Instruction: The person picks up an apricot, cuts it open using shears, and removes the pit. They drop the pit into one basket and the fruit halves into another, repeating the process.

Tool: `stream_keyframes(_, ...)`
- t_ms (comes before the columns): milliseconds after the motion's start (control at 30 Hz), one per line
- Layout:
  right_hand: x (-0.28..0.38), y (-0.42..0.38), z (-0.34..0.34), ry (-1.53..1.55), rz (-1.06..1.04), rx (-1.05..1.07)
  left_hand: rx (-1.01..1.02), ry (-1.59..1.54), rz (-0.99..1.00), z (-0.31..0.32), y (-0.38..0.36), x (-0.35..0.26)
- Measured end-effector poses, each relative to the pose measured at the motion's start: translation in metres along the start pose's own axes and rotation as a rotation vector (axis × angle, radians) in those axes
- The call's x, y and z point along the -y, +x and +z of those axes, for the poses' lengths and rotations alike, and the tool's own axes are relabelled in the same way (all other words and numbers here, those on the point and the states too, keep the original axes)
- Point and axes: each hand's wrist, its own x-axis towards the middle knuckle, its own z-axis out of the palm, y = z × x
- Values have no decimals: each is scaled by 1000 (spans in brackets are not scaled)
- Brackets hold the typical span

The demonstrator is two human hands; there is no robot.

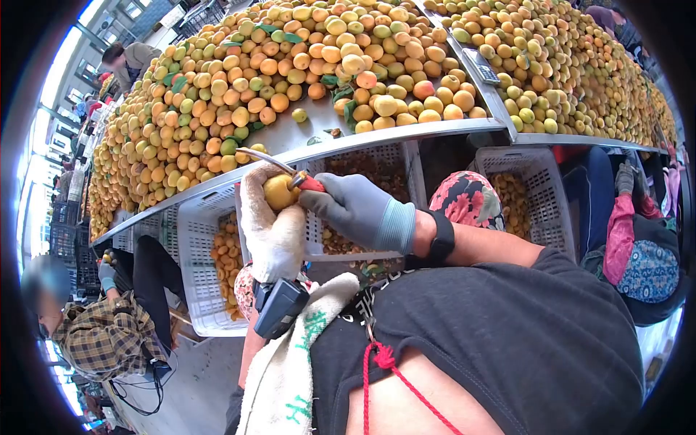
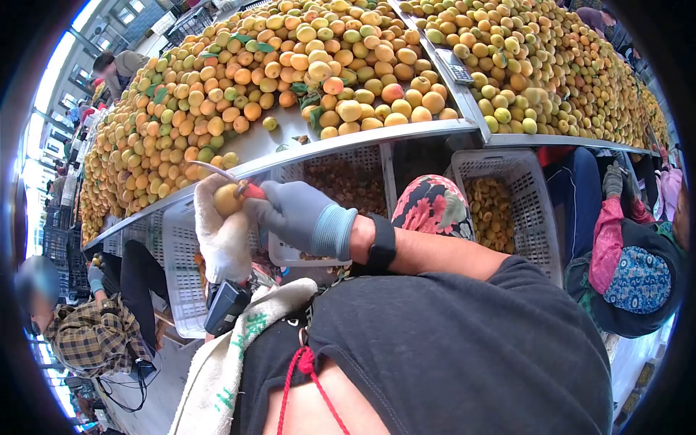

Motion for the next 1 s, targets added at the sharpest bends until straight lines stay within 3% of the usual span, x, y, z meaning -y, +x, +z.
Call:
stream_keyframes(33, 0, -1, 2, 211, 15, 32, 18, -147, -65, -2, -1, 0)
stream_keyframes(100, 6, 1, -10, 730, 407, 316, 296, -492, -273, -25, 9, 3)
stream_keyframes(133, 13, -1, -21, 1000, 588, 451, 325, -618, -309, -25, 7, 4)
stream_keyframes(167, 11, -3, -17, 1000, 587, 457, 258, -777, -327, -20, 3, 5)
stream_keyframes(233, 7, -4, -11, 860, 417, 242, 192, -874, -259, -15, 6, 2)
stream_keyframes(267, 7, -4, -15, 665, 336, 219, 193, -872, -251, -18, 7, 3)
stream_keyframes(300, 6, -3, -12, 660, 327, 220, 196, -903, -213, -21, 10, 5)
stream_keyframes(367, 1, -3, -2, 142, -113, -60, 199, -934, -169, -20, 11, 6)
stream_keyframes(433, 14, -5, -10, 49, -43, 40, 102, -901, -111, -15, 11, 5)
stream_keyframes(467, 14, -6, -8, -23, -67, 25, 183, -846, -50, -18, 12, 12)
stream_keyframes(633, 12, -7, -7, -268, -31, 18, 110, -840, -76, -6, 8, -2)
stream_keyframes(700, 15, -8, -5, -283, -27, 1, 32, -828, -126, 1, 6, -3)
stream_keyframes(833, 18, -8, 0, -326, -13, -58, -79, -740, -43, 16, 5, -10)
stream_keyframes(1000, 13, -6, 3, -426, 17, -50, -61, -644, -91, 19, 6, -10)
